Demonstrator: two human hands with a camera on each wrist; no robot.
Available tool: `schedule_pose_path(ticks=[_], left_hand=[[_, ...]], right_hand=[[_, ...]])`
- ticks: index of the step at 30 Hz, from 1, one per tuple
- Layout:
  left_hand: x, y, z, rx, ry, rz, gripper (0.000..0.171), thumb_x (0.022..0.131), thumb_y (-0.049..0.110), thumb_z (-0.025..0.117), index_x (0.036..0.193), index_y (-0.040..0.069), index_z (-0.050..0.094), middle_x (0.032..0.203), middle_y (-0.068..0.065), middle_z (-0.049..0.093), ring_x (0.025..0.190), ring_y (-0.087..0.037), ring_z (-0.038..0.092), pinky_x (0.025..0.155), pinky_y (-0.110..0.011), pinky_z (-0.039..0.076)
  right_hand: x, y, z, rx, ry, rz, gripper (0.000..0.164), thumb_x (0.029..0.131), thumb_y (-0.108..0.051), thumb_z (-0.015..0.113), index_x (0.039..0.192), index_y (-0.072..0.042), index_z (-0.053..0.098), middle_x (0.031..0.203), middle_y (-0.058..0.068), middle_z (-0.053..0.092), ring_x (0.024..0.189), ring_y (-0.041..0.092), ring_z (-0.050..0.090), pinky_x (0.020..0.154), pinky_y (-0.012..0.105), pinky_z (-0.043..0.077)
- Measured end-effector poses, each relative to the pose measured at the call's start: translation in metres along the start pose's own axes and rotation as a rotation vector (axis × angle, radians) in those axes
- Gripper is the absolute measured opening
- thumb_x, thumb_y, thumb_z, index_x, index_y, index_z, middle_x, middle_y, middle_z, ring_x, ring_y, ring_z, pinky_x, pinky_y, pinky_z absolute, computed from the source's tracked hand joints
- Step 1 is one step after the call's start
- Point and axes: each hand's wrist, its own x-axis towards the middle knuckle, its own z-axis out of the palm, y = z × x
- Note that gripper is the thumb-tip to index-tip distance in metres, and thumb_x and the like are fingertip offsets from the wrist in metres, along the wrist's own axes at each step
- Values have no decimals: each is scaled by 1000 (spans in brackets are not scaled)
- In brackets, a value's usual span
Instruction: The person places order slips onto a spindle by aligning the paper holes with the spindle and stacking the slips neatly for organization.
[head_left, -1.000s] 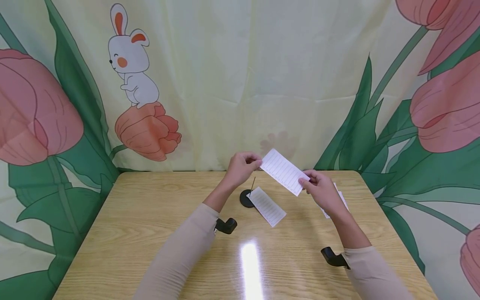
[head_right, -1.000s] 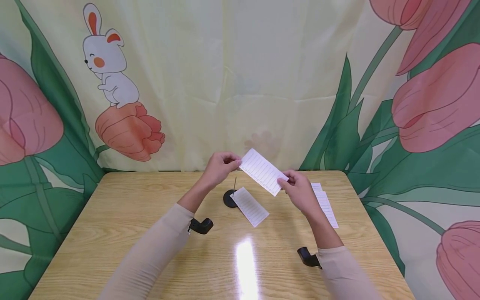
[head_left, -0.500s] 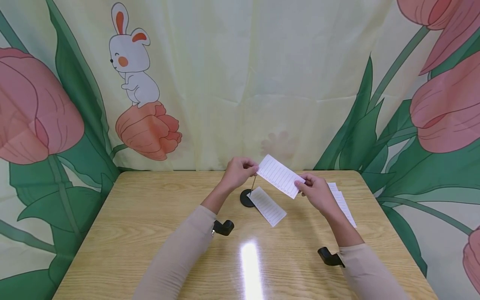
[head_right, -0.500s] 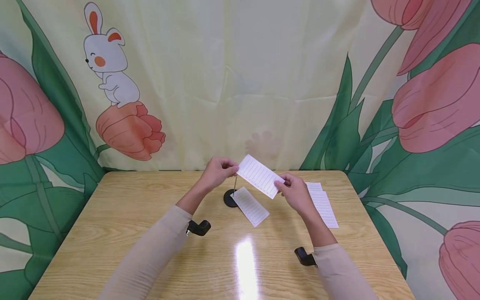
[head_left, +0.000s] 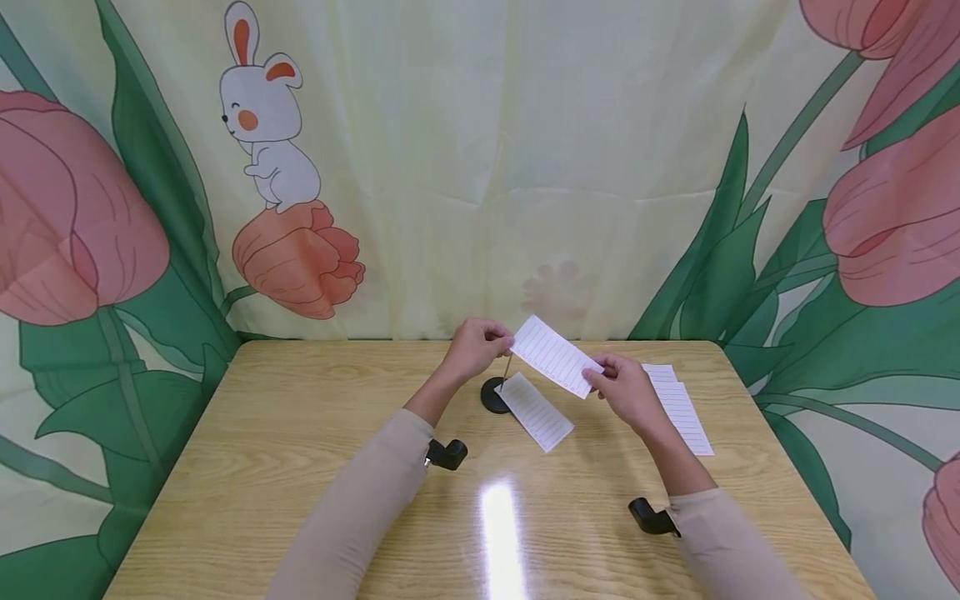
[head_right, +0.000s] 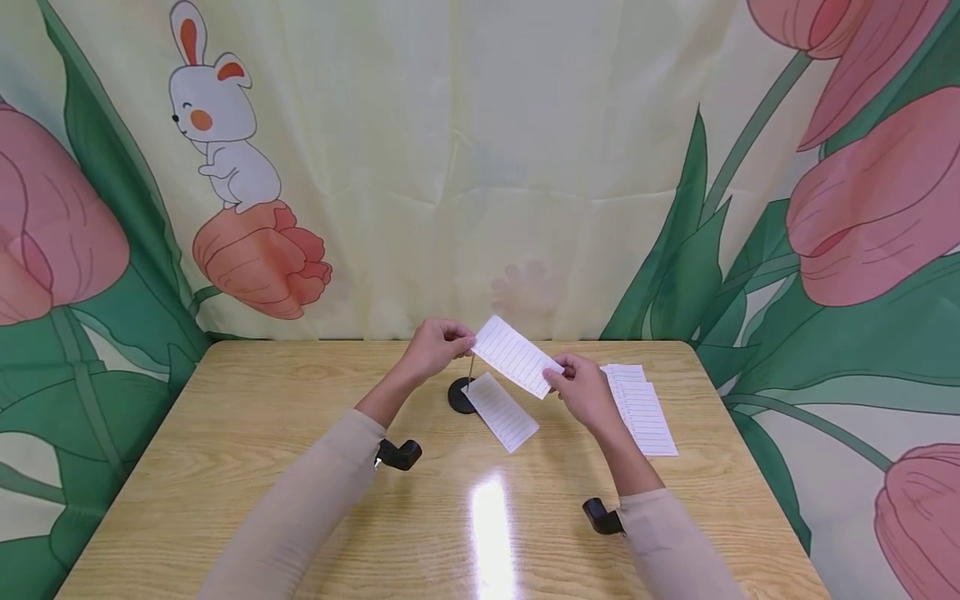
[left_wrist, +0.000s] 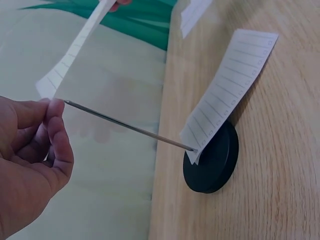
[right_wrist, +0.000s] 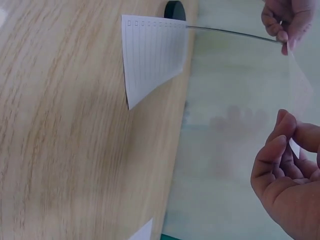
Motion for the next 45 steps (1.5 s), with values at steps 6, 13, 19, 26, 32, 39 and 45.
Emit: schedule_pose_path(ticks=[6, 13, 19, 26, 32, 39, 45], left_hand=[[1, -3, 2, 10, -12, -9, 13, 99, 10, 69, 97, 1, 78, 93, -19, 75, 86, -29, 70, 69, -24, 52], [0, -5, 4, 13, -19, -13, 14, 100, 10, 68, 99, 1, 78, 96, -20, 75, 80, -19, 67, 70, -24, 52], [-2, -6, 4, 23, -20, -20, 13, 100, 11, 68, 100, 2, 78, 89, -9, 73, 80, -17, 65, 71, -25, 53], [-1, -8, 5, 14, -29, -19, 13, 100, 11, 68, 102, 3, 78, 91, -9, 73, 86, -25, 69, 71, -25, 53], [-2, -9, 4, 2, -35, -21, 13, 100, 11, 68, 103, 3, 78, 93, -10, 73, 85, -23, 68, 70, -24, 52], [0, -12, 6, -1, -35, 10, 13, 100, 10, 69, 104, 2, 78, 95, -10, 74, 84, -22, 69, 70, -23, 54], [-1, -13, 6, 3, -31, 15, 13, 99, 10, 69, 105, 2, 78, 97, -9, 74, 81, -15, 66, 71, -25, 54]], right_hand=[[-3, 2, 1, 3, -1, 8, 24, 104, -13, 62, 119, 5, 66, 98, 16, 74, 84, 25, 67, 68, 25, 52], [-5, 4, 3, 16, -4, 16, 23, 103, -12, 63, 118, 4, 67, 97, 15, 74, 88, 32, 69, 68, 26, 52], [-7, 6, 5, -3, -12, 17, 22, 103, -14, 63, 117, 3, 67, 96, 13, 74, 88, 32, 69, 70, 29, 54], [-8, 8, 9, 13, -8, 20, 22, 103, -12, 64, 117, 4, 67, 97, 15, 75, 88, 33, 69, 69, 27, 53], [-10, 13, 15, 33, -12, 23, 23, 102, -12, 66, 117, 5, 66, 97, 15, 75, 84, 26, 69, 72, 34, 56], [-12, 18, 21, 45, -5, 28, 22, 101, -10, 66, 117, 6, 66, 98, 15, 75, 81, 19, 68, 73, 37, 57], [-12, 21, 25, 52, -3, 29, 21, 101, -10, 66, 115, 5, 66, 96, 14, 75, 83, 24, 70, 72, 36, 56]])
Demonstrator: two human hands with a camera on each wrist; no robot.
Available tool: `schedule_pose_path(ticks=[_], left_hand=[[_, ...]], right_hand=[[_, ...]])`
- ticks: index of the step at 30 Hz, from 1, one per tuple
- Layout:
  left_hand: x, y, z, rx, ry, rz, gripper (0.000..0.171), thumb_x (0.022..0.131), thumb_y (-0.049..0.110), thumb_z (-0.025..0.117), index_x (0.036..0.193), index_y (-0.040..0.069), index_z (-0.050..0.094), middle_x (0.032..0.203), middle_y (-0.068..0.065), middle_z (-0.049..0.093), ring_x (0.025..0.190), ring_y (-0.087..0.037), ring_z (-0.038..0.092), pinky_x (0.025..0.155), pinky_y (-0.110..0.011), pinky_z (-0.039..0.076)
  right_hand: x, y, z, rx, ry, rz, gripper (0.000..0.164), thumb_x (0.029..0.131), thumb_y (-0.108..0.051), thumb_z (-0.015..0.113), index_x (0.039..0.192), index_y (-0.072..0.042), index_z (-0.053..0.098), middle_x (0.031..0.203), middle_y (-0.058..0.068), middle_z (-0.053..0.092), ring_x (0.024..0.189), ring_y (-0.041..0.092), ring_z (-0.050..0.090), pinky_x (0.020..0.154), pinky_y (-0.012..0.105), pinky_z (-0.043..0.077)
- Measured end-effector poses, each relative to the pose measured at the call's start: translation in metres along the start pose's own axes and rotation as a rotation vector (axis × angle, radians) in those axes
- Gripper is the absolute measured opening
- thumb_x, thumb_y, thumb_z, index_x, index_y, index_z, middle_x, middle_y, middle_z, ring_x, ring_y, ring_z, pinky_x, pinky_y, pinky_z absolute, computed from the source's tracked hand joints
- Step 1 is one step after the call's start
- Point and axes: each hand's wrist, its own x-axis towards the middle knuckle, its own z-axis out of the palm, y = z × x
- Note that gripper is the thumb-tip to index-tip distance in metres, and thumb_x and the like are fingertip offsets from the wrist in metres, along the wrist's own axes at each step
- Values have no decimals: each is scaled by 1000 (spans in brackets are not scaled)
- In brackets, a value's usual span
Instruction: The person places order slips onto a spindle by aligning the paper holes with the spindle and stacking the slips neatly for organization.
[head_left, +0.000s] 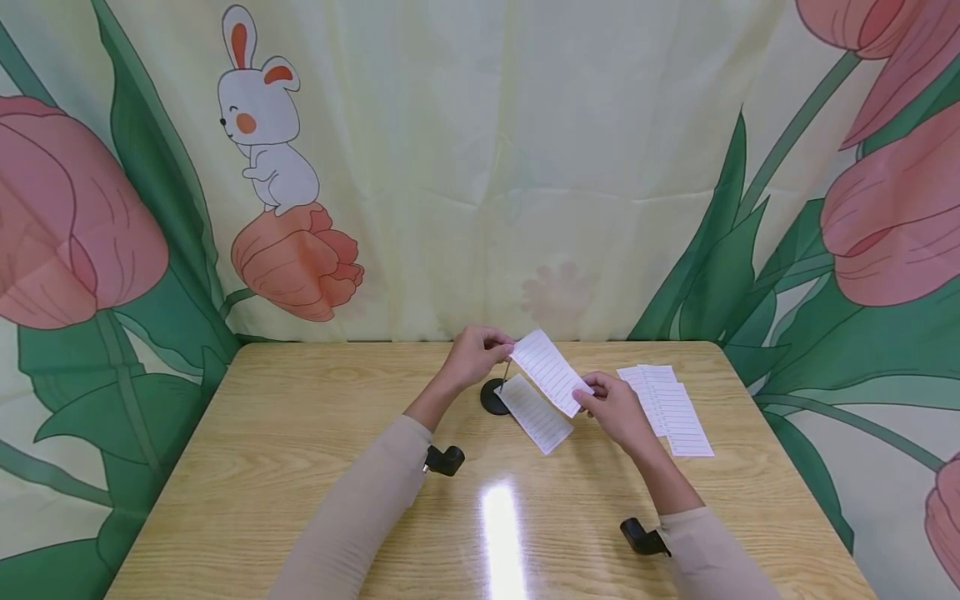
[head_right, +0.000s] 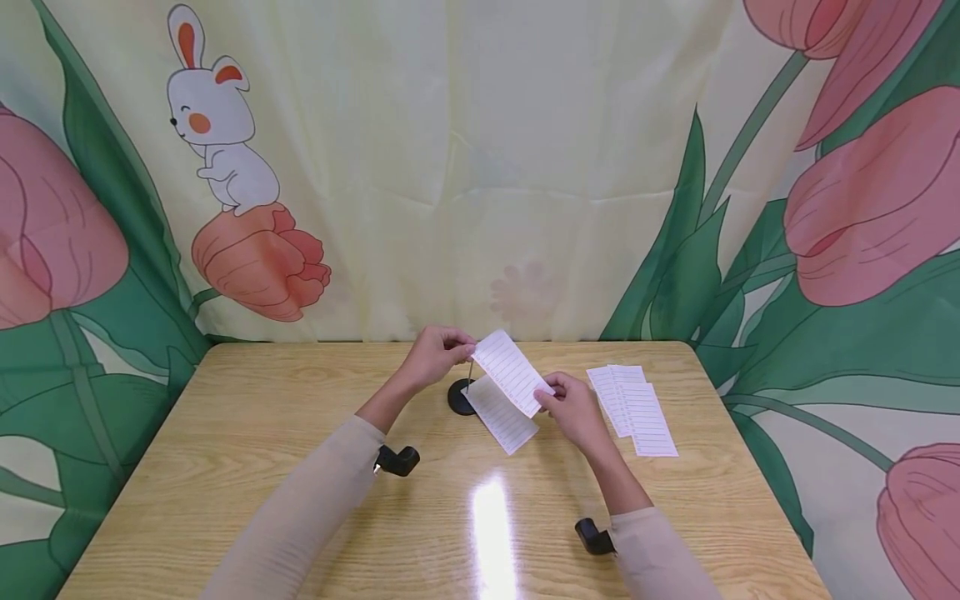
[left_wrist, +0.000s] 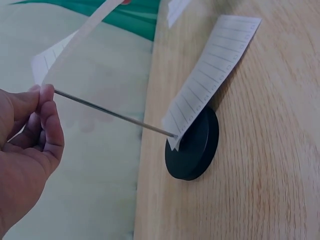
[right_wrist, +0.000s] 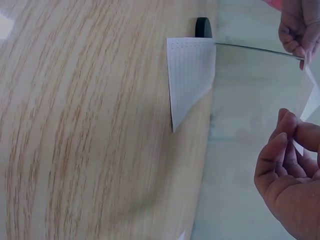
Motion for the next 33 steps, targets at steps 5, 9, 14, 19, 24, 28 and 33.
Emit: schedule_pose_path(ticks=[5, 9, 14, 19, 24, 28, 33], left_hand=[[0, 0, 0, 11, -1, -7, 13, 99, 10, 70, 104, 3, 79, 95, -8, 74, 80, -15, 65, 70, -24, 53], [0, -1, 0, 17, -2, -9, 12, 99, 11, 70, 103, 4, 79, 95, -8, 74, 80, -14, 65, 69, -23, 52], [0, -2, 1, 22, -3, 5, 12, 99, 11, 70, 103, 4, 79, 95, -8, 74, 80, -15, 65, 69, -24, 52], [0, -6, 1, 53, -9, -2, 12, 100, 10, 68, 102, 3, 78, 91, -8, 73, 79, -15, 64, 67, -23, 52], [0, -12, 3, 63, -20, -12, 12, 100, 9, 68, 101, 2, 78, 88, -8, 73, 78, -13, 64, 69, -23, 52], [0, -15, 4, 60, -24, -14, 12, 100, 9, 68, 99, 2, 78, 89, -8, 73, 80, -16, 66, 71, -24, 53], [1, -19, 5, 73, -25, -2, 11, 99, 7, 68, 99, 1, 78, 91, -10, 74, 89, -30, 71, 71, -24, 53]], right_hand=[[-1, 1, 1, 3, -4, -11, 20, 100, -9, 67, 114, 6, 66, 94, 14, 74, 84, 29, 70, 71, 37, 56], [-2, 1, 2, 5, -6, -21, 19, 100, -8, 67, 113, 6, 66, 92, 13, 74, 84, 31, 70, 70, 36, 56], [-4, 2, 4, -3, -16, -17, 19, 99, -8, 67, 113, 6, 66, 91, 12, 74, 83, 30, 69, 69, 33, 55], [-5, 4, 8, -8, -14, -1, 18, 99, -6, 67, 112, 6, 67, 90, 13, 74, 81, 24, 68, 66, 27, 52], [-7, 5, 11, -38, -29, 35, 17, 99, -8, 67, 111, 4, 67, 89, 11, 74, 81, 21, 67, 64, 24, 49], [-9, 7, 14, -63, -52, 46, 15, 100, -10, 66, 110, 2, 67, 87, 10, 74, 84, 24, 68, 64, 24, 48], [-11, 10, 17, -75, -59, 35, 12, 101, -9, 65, 105, 1, 67, 91, 11, 74, 87, 25, 69, 66, 24, 49]])
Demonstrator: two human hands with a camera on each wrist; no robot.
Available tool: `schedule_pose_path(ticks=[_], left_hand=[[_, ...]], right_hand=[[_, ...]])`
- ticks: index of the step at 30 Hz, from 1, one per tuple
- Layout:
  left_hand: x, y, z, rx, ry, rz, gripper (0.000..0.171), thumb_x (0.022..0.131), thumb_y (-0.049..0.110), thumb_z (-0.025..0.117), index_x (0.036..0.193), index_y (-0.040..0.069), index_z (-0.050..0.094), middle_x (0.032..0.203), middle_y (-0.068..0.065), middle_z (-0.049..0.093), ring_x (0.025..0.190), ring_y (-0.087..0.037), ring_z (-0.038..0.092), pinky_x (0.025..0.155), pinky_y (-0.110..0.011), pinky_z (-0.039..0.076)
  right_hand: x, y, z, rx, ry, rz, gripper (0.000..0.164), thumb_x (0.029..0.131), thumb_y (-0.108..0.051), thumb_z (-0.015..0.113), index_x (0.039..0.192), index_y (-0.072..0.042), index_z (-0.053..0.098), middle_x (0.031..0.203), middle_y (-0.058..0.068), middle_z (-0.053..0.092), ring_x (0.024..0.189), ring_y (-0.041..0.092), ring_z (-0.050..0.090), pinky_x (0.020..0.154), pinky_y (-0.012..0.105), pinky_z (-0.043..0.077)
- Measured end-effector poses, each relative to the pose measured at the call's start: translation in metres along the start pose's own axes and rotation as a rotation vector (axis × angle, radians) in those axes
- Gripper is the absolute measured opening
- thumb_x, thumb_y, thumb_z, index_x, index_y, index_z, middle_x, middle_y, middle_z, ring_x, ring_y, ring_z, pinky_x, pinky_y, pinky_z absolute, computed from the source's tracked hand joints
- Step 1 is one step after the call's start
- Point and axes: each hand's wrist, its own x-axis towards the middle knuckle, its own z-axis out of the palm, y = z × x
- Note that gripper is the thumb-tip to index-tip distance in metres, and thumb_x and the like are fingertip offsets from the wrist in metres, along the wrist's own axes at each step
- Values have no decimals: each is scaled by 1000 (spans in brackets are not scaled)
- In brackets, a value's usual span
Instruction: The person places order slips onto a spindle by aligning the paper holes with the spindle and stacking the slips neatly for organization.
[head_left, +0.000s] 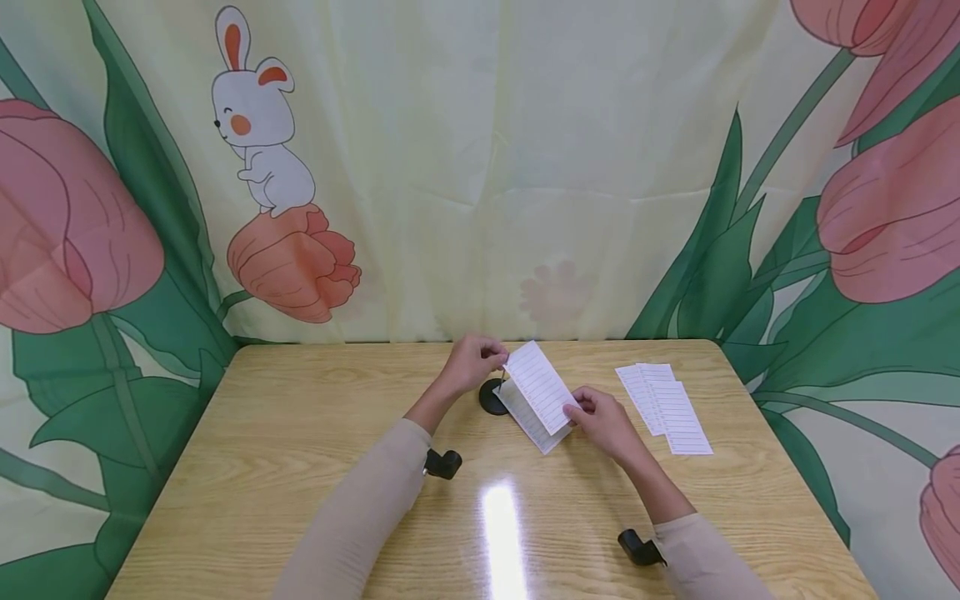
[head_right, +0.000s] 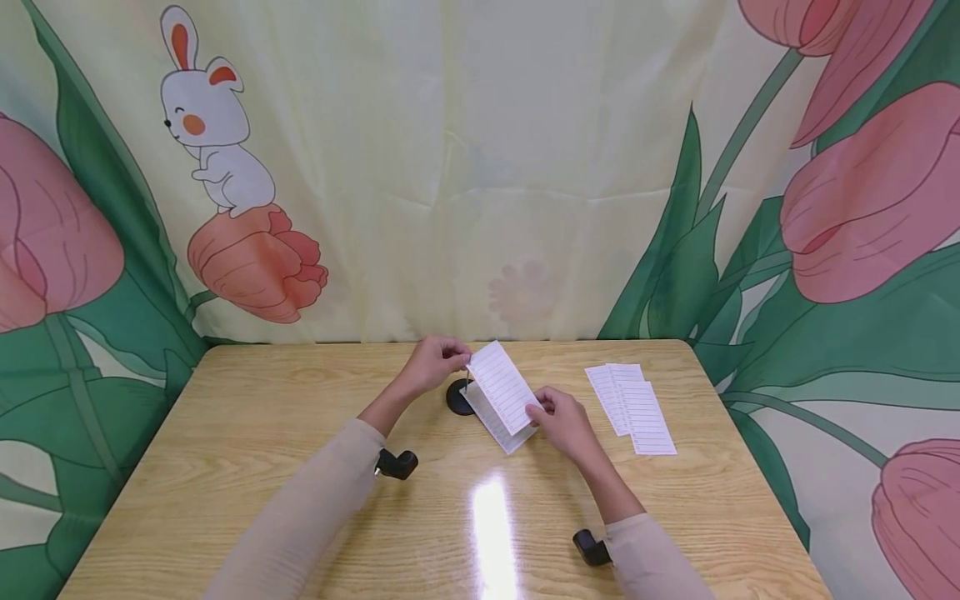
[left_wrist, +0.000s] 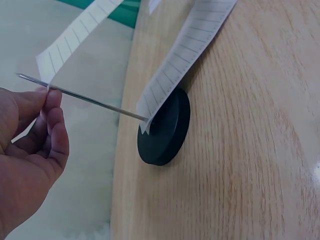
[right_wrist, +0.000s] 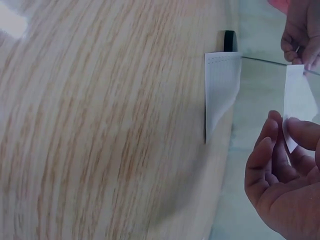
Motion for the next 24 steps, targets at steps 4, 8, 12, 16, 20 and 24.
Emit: schedule_pose_path(ticks=[4, 8, 12, 16, 20, 24], left_hand=[[1, -5, 2, 15, 1, 5, 11, 98, 6, 69, 97, -1, 77, 90, -12, 74, 86, -26, 70, 70, -22, 52], [1, -11, 4, 31, 5, -13, 10, 98, 8, 69, 96, 1, 77, 88, -10, 73, 79, -15, 64, 68, -22, 50], [1, -17, 7, 57, 13, -32, 11, 99, 9, 69, 95, 3, 77, 87, -7, 71, 78, -13, 59, 66, -22, 48], [0, -22, 9, 69, 16, -46, 10, 98, 9, 70, 95, 4, 77, 88, -7, 71, 79, -15, 58, 67, -23, 47], [0, -28, 11, 60, 16, -68, 10, 98, 9, 70, 96, 3, 78, 90, -8, 71, 81, -15, 58, 69, -24, 47], [0, -34, 14, 63, 20, -83, 10, 98, 10, 71, 96, 4, 78, 91, -7, 72, 82, -14, 58, 70, -23, 47]], right_hand=[[1, 4, 2, -26, -10, -6, 11, 100, -11, 66, 101, -1, 68, 91, 9, 72, 83, 18, 64, 67, 24, 46], [2, 7, 4, -47, -26, -1, 12, 100, -13, 67, 101, -2, 70, 89, 8, 72, 79, 14, 58, 67, 25, 44], [3, 11, 5, -55, -35, 9, 14, 99, -15, 69, 103, -1, 71, 91, 7, 72, 80, 12, 58, 69, 25, 45], [3, 13, 6, -67, -40, 20, 16, 98, -16, 71, 103, -1, 70, 87, 6, 72, 76, 12, 57, 66, 25, 44], [3, 14, 9, -78, -44, 48, 15, 98, -16, 72, 103, -2, 69, 82, 6, 71, 72, 14, 59, 63, 26, 44], [3, 15, 11, -103, -45, 60, 16, 98, -16, 72, 104, -2, 69, 80, 6, 71, 70, 16, 63, 64, 27, 45]])
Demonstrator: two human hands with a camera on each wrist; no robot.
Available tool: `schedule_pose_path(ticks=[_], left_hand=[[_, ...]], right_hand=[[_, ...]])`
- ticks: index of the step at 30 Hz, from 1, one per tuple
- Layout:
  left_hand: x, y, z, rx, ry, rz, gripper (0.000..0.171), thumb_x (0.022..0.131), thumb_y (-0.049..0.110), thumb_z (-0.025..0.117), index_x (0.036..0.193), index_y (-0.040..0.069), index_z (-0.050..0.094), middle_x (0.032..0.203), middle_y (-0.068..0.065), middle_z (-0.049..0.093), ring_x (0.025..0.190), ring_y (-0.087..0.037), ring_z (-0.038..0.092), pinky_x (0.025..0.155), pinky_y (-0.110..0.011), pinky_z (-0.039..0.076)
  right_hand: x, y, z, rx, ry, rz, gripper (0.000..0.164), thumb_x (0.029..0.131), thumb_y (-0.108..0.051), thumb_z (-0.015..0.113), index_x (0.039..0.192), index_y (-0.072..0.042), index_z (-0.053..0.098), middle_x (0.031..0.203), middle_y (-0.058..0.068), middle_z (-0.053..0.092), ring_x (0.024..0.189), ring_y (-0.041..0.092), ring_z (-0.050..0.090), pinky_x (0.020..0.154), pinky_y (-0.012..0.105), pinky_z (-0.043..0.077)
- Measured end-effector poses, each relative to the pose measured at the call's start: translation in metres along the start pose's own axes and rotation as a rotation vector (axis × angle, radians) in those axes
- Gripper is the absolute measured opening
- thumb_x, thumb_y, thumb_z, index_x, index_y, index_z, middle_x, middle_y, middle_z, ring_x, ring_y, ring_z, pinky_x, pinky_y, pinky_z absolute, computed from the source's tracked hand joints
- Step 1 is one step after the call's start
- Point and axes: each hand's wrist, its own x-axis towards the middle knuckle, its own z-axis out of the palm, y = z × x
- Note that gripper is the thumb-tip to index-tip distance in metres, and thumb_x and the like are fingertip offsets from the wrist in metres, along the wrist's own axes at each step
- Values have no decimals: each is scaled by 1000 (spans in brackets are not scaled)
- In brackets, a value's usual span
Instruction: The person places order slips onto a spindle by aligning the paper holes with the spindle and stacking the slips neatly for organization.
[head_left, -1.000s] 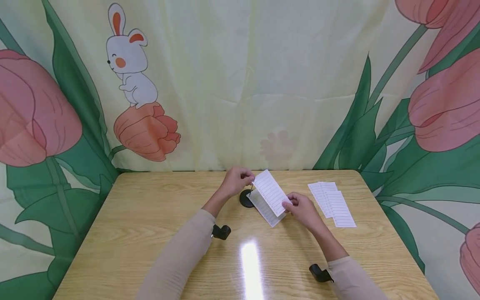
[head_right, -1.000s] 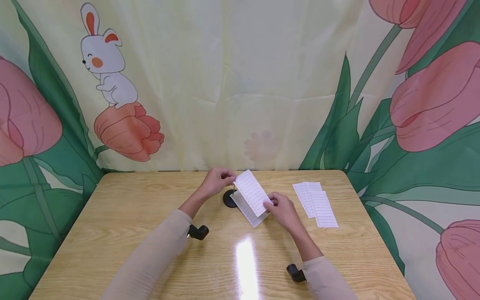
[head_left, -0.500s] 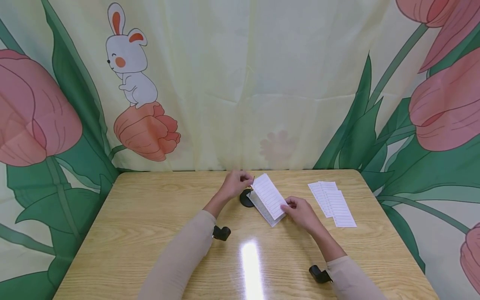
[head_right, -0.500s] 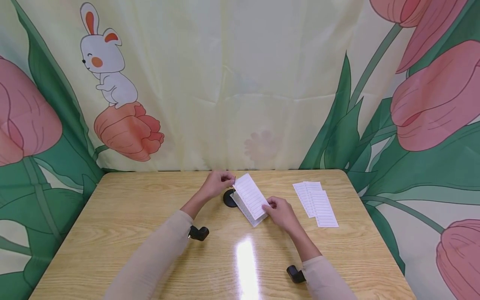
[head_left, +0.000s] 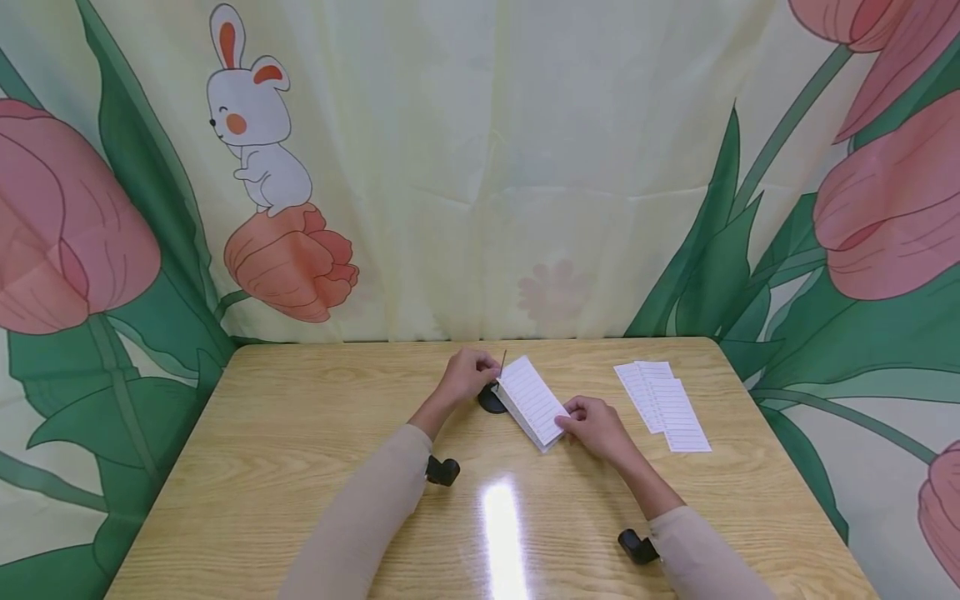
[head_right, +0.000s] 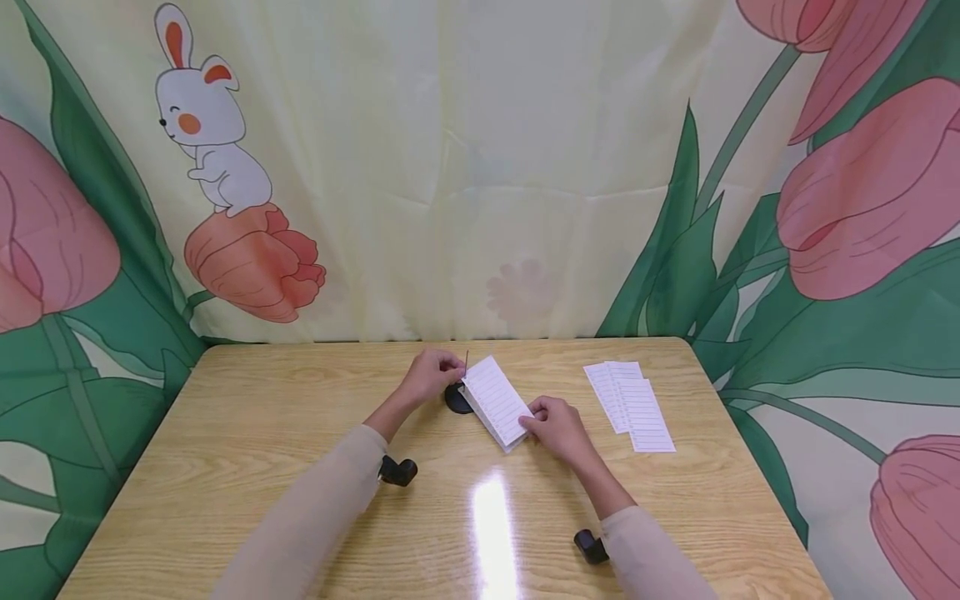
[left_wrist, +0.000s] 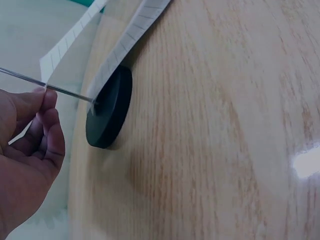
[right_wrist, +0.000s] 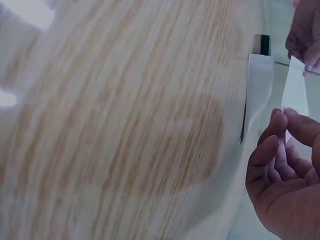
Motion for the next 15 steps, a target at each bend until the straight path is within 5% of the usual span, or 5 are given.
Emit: schedule_pose_path(ticks=[15], left_hand=[[0, -12, 11, -3, 35, -110, 9, 96, 10, 73, 91, 6, 79, 90, -7, 73, 81, -15, 62, 69, -25, 49]], right_hand=[[2, 6, 9, -44, 12, 1, 15, 91, -15, 79, 95, -4, 70, 72, 2, 67, 62, 12, 61, 59, 24, 48]])
